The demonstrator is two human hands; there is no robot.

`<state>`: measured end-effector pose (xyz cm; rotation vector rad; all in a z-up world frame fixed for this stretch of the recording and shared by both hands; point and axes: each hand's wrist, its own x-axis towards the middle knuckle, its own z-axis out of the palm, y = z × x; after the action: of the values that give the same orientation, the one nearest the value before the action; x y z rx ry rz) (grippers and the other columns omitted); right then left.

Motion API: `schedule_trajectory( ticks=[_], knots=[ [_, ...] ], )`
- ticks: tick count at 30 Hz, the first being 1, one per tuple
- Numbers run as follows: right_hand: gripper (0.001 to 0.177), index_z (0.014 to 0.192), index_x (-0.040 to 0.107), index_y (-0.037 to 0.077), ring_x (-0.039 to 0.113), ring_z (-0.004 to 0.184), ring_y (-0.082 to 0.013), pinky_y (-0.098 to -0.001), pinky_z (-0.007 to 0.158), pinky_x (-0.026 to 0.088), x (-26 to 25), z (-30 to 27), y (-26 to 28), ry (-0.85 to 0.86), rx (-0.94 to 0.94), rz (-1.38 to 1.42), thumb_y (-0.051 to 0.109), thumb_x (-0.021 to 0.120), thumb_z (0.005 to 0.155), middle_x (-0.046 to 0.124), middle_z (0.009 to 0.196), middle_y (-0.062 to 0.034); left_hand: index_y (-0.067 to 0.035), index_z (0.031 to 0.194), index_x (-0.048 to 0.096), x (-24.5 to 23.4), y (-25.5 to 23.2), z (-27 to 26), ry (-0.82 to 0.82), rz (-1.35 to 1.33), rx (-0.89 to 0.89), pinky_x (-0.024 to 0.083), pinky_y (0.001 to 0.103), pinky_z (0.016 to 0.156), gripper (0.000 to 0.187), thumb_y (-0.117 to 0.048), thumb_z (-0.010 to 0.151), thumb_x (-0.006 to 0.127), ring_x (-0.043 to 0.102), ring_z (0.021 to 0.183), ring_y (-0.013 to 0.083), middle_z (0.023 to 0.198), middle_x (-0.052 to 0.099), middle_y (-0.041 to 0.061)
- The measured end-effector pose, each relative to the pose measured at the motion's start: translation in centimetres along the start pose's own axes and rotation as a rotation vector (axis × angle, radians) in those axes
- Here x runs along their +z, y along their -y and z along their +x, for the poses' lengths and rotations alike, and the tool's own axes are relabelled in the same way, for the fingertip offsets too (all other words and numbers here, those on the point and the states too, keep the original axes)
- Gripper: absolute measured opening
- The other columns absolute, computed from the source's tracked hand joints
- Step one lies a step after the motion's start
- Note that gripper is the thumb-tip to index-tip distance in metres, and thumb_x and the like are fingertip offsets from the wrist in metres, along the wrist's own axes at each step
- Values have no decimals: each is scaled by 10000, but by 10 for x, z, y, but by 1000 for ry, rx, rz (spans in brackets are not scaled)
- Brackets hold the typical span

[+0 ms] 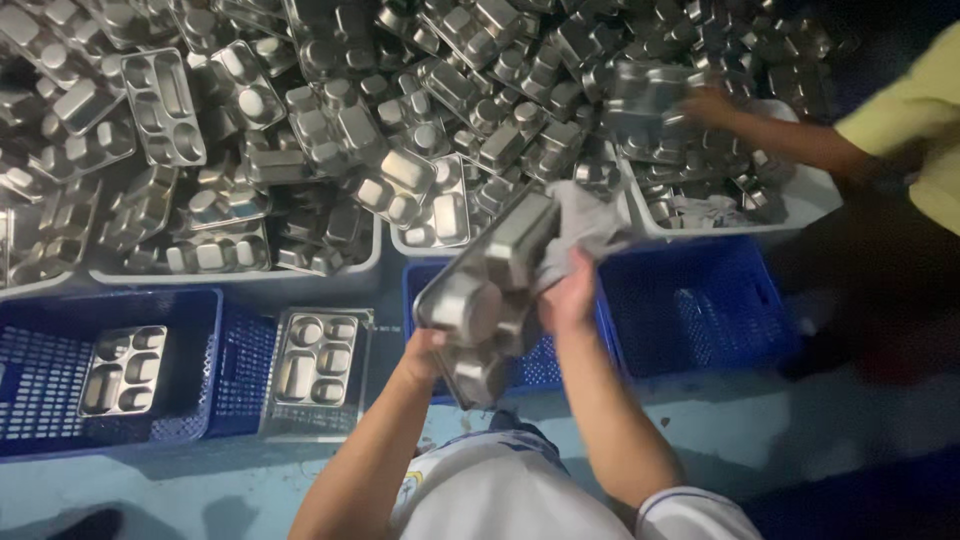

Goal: The person repeatedly picks up stainless steel compartment trays from a large pile, wipes each tray with a white cloth, and places the cleaned trays into a blue plastic basket. The process continues with multiple trays in a repetitive manner.

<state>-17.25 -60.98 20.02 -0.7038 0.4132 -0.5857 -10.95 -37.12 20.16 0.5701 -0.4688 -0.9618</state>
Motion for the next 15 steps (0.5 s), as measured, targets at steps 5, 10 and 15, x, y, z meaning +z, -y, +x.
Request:
schedule_trajectory(
  ticks=[5, 10, 15],
  knots=[
    [864, 1583, 111, 2, 82, 1514, -330, -477, 1205, 129, 74, -73, -17, 249, -569, -812, 671, 324, 1078, 92, 1660, -162, -6, 1578, 415, 34, -31, 1, 63, 423, 107, 434, 358, 1139, 1096, -385, 622, 794, 561, 1307, 249, 1425, 566, 143],
    [808, 1479, 482, 76, 563, 1259, -416, -574, 1024, 459, 92, -4, 41, -51, 165, -463, 665, 352, 941, 534, 1395, -244, 2, 1559, 419, 58, -47, -27, 121, 260, 141, 443, 350, 1134, 1080, -387, 625, 799, 580, 1298, 265, 1424, 577, 172],
    [890, 1471, 428, 53, 525, 1323, -327, -439, 1108, 420, 76, -13, 31, 563, -280, -967, 338, 798, 714, 544, 1426, -157, 49, 1461, 477, 23, -64, -44, -153, -51, 361, 543, 462, 981, 900, -354, 710, 766, 627, 1182, 347, 1332, 610, 216]
  ],
)
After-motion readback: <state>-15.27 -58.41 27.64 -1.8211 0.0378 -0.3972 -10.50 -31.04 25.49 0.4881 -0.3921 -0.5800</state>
